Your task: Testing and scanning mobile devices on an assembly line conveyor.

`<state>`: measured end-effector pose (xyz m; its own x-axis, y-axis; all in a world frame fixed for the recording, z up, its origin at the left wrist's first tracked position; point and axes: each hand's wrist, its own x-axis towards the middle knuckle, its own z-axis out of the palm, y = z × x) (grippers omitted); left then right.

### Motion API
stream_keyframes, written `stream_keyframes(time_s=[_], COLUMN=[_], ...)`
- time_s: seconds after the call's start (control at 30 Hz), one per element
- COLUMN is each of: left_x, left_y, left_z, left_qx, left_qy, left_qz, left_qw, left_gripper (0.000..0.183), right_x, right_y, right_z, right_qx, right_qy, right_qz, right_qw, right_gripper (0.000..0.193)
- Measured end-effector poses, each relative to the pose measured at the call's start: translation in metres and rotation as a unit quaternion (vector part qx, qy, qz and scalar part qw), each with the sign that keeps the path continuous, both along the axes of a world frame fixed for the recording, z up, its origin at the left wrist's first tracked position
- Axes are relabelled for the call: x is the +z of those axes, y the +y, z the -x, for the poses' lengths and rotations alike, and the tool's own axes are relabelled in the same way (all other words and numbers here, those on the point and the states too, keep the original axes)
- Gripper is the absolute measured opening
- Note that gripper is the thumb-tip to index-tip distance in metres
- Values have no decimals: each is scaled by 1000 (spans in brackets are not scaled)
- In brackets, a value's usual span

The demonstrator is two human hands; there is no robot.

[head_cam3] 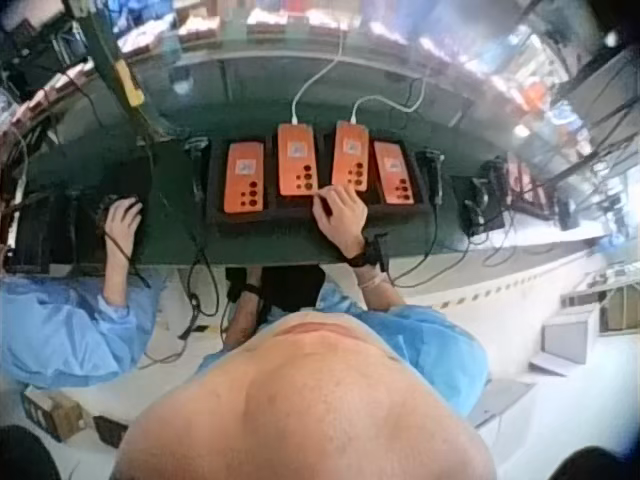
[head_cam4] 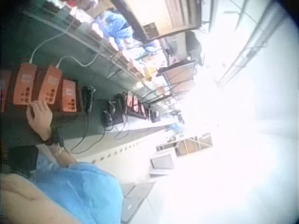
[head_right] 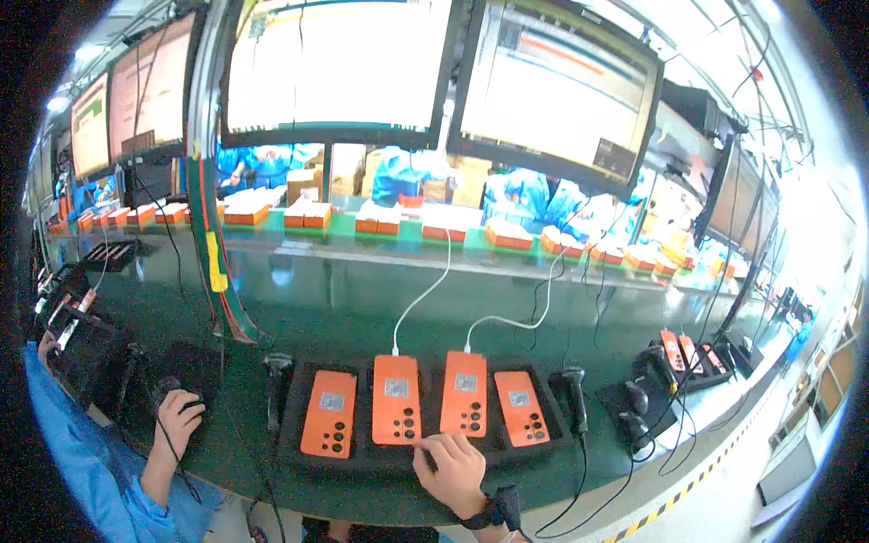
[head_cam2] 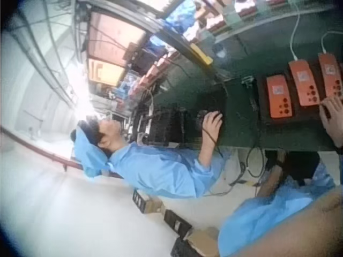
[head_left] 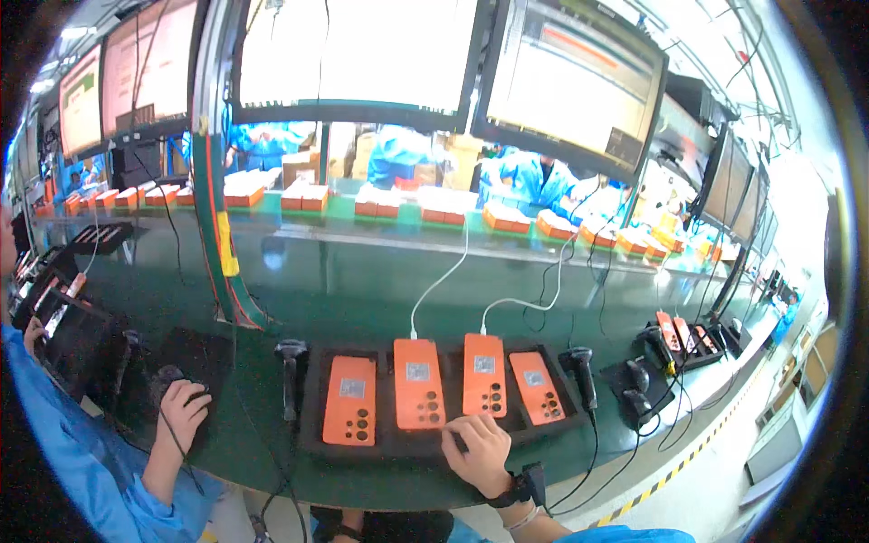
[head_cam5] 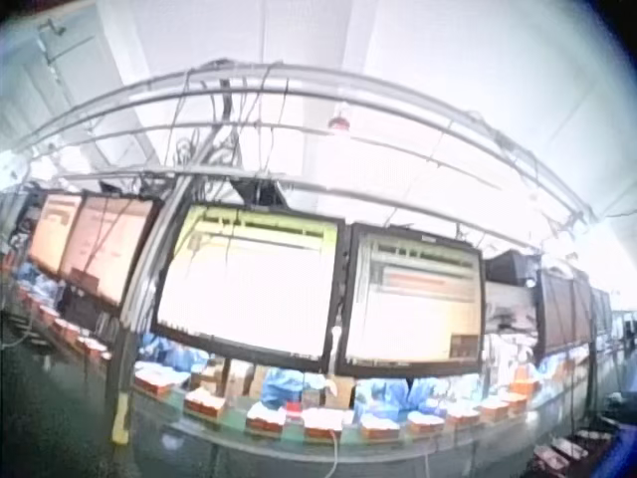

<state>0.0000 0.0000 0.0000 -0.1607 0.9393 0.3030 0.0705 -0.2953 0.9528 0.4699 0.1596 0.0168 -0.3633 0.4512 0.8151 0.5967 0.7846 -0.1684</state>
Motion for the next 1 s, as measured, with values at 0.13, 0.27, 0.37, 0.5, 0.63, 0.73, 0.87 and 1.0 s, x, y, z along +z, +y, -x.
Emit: stream_keyframes(time_s=[0.13,0.27,0.37,0.5,0.63,0.73,0.87,1.0], left_x=[-4,-104,-252,-384,-410,-405,-391,-263], left_y=[-8,7,56,93,118,98,52,48], left_z=[-4,-34,-153,-278,-275,-255,-258,-199], left_qx=[35,30,46,104,128,135,95,21], left_qy=[131,77,-6,-55,46,65,11,-75], left_qz=[5,26,83,133,205,219,249,198], left_qw=[991,996,995,984,969,964,964,977], left_gripper=[43,51,57,62,54,48,48,43], right_x=[1,2,0,0,6,4,2,3], right_y=[-6,-10,-12,-14,-13,-16,-18,-19], right_z=[1,-1,0,-2,-9,-10,-4,-1], right_qx=[-10,-6,-9,-16,30,24,24,5], right_qy=[4,-12,-11,-35,-70,-59,-14,7], right_qz=[-4,-4,-12,-8,10,15,11,-2], right_qw=[1000,1000,1000,999,997,998,1000,1000], right_gripper=[6,7,9,8,9,9,6,6])
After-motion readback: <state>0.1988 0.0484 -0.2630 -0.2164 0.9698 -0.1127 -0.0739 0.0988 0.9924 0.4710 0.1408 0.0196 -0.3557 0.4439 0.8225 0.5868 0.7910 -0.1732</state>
